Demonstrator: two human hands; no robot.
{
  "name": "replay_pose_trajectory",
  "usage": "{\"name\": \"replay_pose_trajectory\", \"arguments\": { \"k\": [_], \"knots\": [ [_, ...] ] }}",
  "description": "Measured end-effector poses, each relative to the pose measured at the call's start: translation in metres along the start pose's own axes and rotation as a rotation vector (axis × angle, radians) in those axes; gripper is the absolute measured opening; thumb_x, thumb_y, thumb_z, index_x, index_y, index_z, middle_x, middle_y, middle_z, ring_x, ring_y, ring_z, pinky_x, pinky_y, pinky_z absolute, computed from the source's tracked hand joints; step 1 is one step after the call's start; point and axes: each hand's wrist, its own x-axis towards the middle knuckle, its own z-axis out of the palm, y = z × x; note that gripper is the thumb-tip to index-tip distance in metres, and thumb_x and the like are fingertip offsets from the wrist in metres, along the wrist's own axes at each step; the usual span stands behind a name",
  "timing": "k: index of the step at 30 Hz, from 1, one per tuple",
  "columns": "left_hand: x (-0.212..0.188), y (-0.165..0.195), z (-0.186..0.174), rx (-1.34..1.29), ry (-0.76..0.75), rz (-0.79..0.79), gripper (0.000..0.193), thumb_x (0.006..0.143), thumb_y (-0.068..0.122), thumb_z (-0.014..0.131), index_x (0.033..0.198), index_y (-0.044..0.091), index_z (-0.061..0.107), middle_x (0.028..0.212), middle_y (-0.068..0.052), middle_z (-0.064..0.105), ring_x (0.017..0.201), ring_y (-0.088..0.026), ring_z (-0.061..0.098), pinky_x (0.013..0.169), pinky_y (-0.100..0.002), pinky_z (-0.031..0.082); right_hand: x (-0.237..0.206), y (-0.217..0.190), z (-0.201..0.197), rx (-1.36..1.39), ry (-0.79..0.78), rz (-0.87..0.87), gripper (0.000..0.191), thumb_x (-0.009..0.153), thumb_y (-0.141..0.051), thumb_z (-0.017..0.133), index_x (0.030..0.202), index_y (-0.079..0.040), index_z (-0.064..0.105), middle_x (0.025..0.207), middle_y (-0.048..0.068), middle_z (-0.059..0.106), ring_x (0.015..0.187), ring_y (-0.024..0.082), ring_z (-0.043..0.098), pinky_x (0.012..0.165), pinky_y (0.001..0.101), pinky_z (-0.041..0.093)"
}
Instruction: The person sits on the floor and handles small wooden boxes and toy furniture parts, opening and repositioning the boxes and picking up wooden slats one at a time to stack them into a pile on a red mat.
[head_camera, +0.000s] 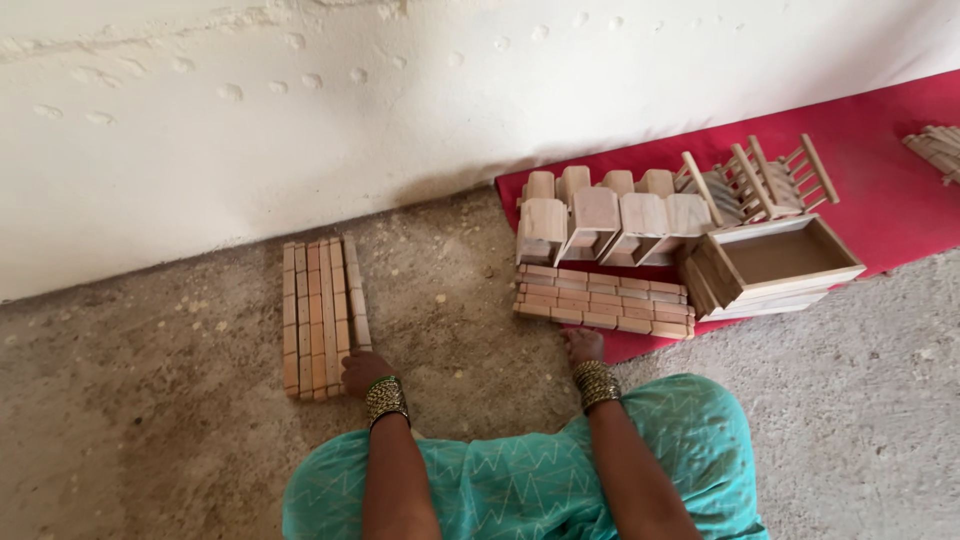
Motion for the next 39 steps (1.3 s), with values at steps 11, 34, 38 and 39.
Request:
{"name": "replay_pose_trajectory", "arguments": {
  "k": [11, 34, 38, 39],
  "knots": [
    [-0.012, 0.004, -0.002, -0.034, -0.02, 0.111, 0.046, 0.11, 0.034, 0.054, 0.135, -0.004, 0.06, 0.101, -0.017, 0.077, 0.072, -0.025, 0.073, 0.059, -0.04, 0.065, -0.014, 0.005, 0.007, -0.421, 0.018, -0.159, 0.028, 0.1, -0.021, 0.06, 0.099, -0.003, 0.082, 0.063, 0.005, 0.069, 0.05, 0.012, 0.059, 0.05, 0.0332, 0.049],
    [-0.054, -0.007, -0.04, -1.175, 0.154, 1.177, 0.031, 0.098, 0.021, 0.07, 0.127, 0.011, 0.072, 0.119, -0.011, 0.074, 0.099, -0.016, 0.077, 0.077, -0.029, 0.064, -0.055, 0.001, 0.11, 0.479, -0.632, -0.039, 0.049, 0.098, -0.044, 0.044, 0.12, -0.006, 0.065, 0.115, 0.008, 0.074, 0.096, 0.024, 0.074, 0.074, 0.042, 0.064],
    [-0.054, -0.011, -0.044, -1.077, 0.182, 1.178, 0.036, 0.093, 0.02, 0.074, 0.128, 0.013, 0.074, 0.122, -0.007, 0.073, 0.102, -0.02, 0.071, 0.081, -0.031, 0.063, -0.087, -0.035, 0.172, 0.031, -0.423, -0.622, 0.067, 0.111, -0.055, 0.033, 0.11, -0.001, 0.072, 0.085, 0.014, 0.075, 0.065, 0.023, 0.072, 0.055, 0.034, 0.062],
    [-0.054, -0.012, -0.044, -0.98, 0.309, 1.195, 0.036, 0.091, 0.02, 0.076, 0.126, 0.013, 0.076, 0.12, -0.006, 0.074, 0.099, -0.022, 0.067, 0.081, -0.032, 0.062, -0.092, -0.045, 0.179, 0.026, -0.423, -0.691, 0.071, 0.114, -0.056, 0.03, 0.104, -0.001, 0.073, 0.081, 0.012, 0.074, 0.062, 0.021, 0.071, 0.052, 0.033, 0.061]
  ]
}}
